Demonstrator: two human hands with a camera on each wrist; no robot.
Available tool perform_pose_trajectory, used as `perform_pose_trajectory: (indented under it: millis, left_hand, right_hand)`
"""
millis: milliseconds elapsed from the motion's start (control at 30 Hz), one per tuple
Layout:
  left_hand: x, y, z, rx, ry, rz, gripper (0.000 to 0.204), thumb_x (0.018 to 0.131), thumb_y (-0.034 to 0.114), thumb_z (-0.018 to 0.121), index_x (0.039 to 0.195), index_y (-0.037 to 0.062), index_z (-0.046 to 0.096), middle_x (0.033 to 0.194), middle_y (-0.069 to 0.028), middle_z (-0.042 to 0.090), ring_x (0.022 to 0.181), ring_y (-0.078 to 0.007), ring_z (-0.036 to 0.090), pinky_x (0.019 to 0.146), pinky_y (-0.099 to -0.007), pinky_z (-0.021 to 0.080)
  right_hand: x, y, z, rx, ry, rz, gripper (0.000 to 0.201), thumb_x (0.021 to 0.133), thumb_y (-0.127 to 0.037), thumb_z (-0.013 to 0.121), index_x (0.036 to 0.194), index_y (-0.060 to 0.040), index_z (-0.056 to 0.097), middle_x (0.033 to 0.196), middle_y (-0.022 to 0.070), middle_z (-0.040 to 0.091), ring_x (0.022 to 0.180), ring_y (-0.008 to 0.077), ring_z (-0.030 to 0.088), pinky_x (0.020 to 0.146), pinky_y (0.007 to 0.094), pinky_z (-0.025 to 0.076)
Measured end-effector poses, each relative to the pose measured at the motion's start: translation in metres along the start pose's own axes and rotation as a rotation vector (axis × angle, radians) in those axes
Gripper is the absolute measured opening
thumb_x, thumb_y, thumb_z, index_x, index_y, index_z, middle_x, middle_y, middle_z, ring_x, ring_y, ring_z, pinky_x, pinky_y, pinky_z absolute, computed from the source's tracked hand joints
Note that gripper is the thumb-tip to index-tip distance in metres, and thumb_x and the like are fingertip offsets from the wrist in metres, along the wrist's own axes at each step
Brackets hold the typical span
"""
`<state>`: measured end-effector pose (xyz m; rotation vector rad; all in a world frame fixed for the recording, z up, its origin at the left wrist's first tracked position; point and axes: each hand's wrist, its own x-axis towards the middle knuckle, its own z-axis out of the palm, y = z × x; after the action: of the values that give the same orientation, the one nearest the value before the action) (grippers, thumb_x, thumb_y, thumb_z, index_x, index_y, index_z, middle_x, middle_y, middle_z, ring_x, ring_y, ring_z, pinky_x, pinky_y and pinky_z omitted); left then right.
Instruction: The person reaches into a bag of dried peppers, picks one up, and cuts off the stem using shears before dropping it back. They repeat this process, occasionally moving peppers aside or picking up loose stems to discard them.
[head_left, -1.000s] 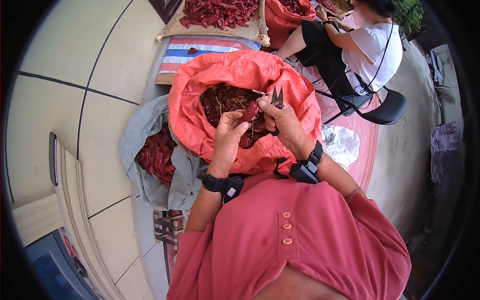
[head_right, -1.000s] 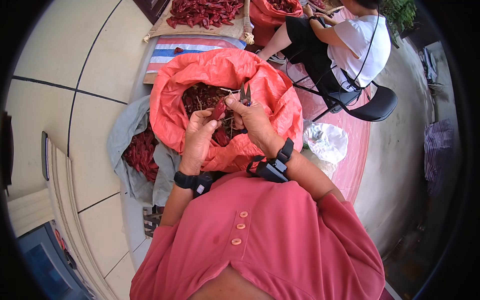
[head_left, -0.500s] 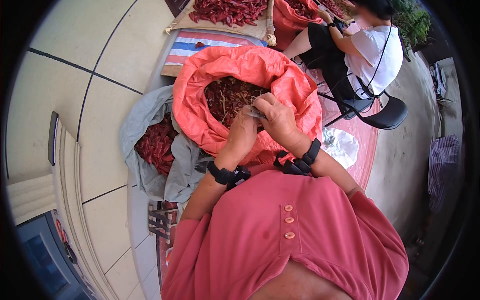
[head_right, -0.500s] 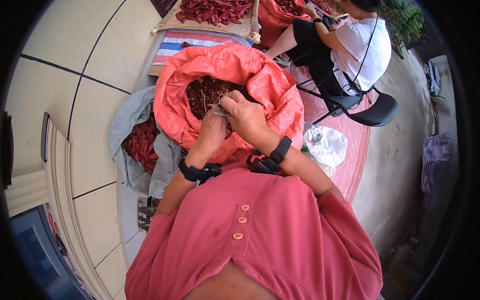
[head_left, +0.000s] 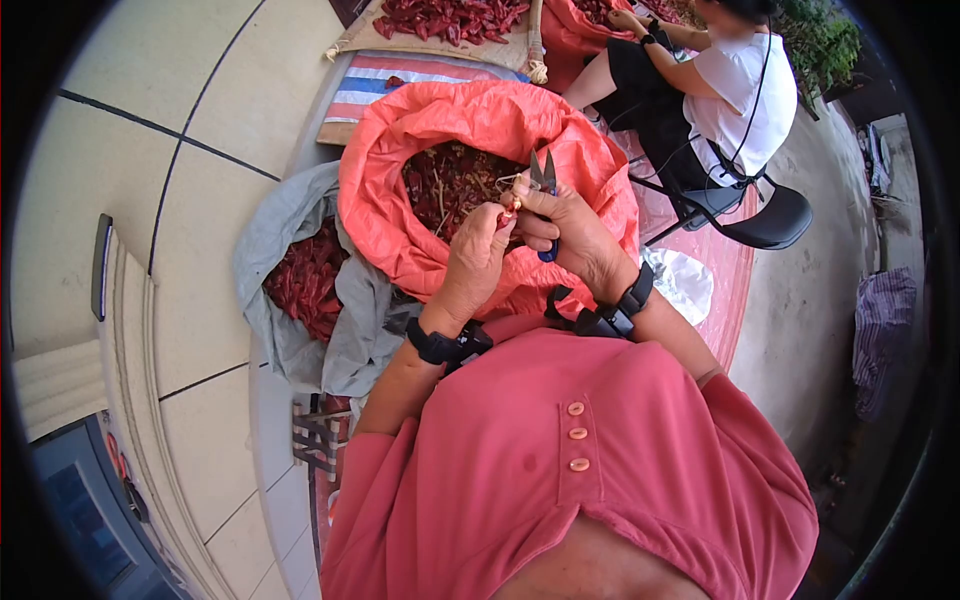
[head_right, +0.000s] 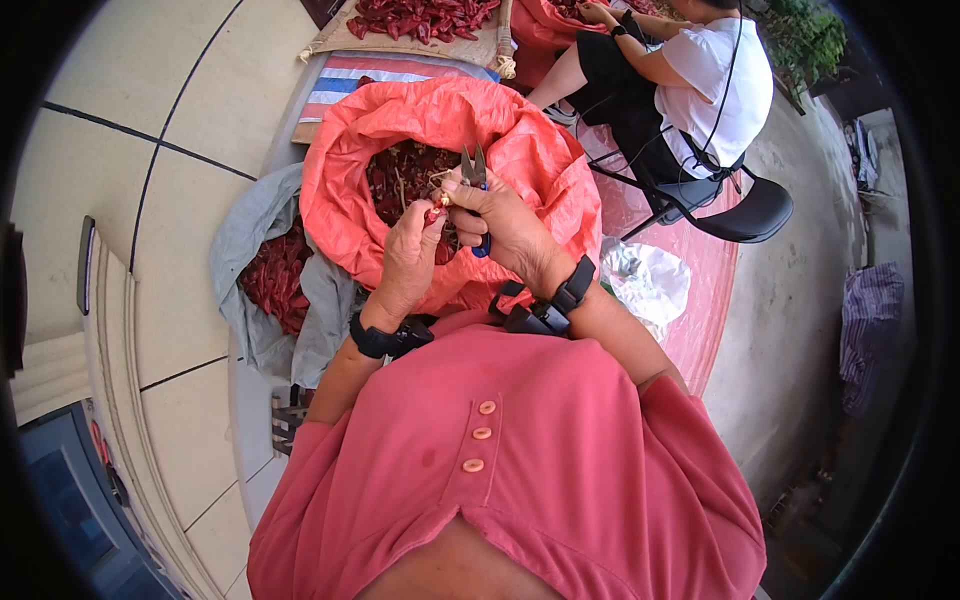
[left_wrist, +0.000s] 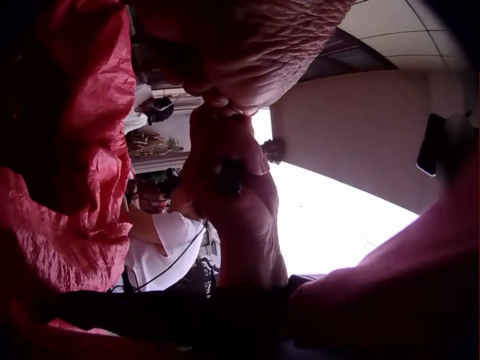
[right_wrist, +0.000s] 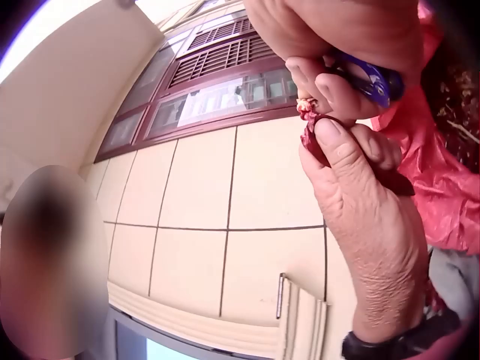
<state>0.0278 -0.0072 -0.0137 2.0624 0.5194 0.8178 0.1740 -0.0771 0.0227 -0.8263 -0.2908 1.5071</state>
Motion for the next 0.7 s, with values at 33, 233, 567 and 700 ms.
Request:
perform_pose_trajectory:
  millis: [33, 233, 567, 700]
  left_hand:
    - [0.0, 0.001, -0.001, 0.005, 0.012, 0.024, 0.019, 0.098, 0.019, 0.05, 0.101, 0.0011, 0.049, 0.088, -0.018, 0.056, 0.082, -0.0361, 0.057, 0.07, -0.039, 0.046]
    - [-0.003, -0.006, -0.005, 0.08, -0.057, 0.134, 0.013, 0.093, 0.012, 0.054, 0.101, 0.0034, 0.054, 0.091, -0.0145, 0.058, 0.086, -0.0331, 0.057, 0.075, -0.0394, 0.046]
    - [-0.079, -0.125, -0.16, 1.014, 0.243, -0.266, 0.036, 0.076, 0.009, 0.07, 0.11, 0.0189, 0.063, 0.104, -0.0045, 0.059, 0.103, -0.0275, 0.051, 0.088, -0.0438, 0.04]
    - [-0.063, -0.109, -0.151, 0.99, 0.211, -0.218, 0.038, 0.079, 0.011, 0.07, 0.115, 0.0099, 0.06, 0.106, -0.01, 0.06, 0.101, -0.0275, 0.055, 0.09, -0.0398, 0.042]
  right_hand:
    - [0.0, -0.001, -0.002, 0.075, -0.018, 0.034, 0.005, 0.095, -0.015, 0.057, 0.095, -0.0107, 0.054, 0.068, -0.0045, 0.048, 0.046, 0.0029, 0.034, 0.041, 0.0188, 0.026]
    - [-0.01, -0.011, -0.013, 0.171, -0.048, -0.035, 0.008, 0.093, -0.015, 0.059, 0.094, -0.0083, 0.056, 0.077, -0.0004, 0.057, 0.049, 0.0026, 0.039, 0.042, 0.0175, 0.029]
    - [-0.116, -0.014, -0.14, -0.616, 0.843, -0.397, 0.008, 0.088, -0.007, 0.062, 0.094, -0.0067, 0.057, 0.079, 0.0003, 0.059, 0.058, 0.0042, 0.049, 0.049, 0.0194, 0.039]
    - [-0.128, 0.031, -0.219, -0.661, 0.944, -0.326, 0.01, 0.086, -0.002, 0.061, 0.094, -0.0029, 0.056, 0.084, 0.0026, 0.058, 0.07, 0.0113, 0.057, 0.065, 0.0245, 0.051]
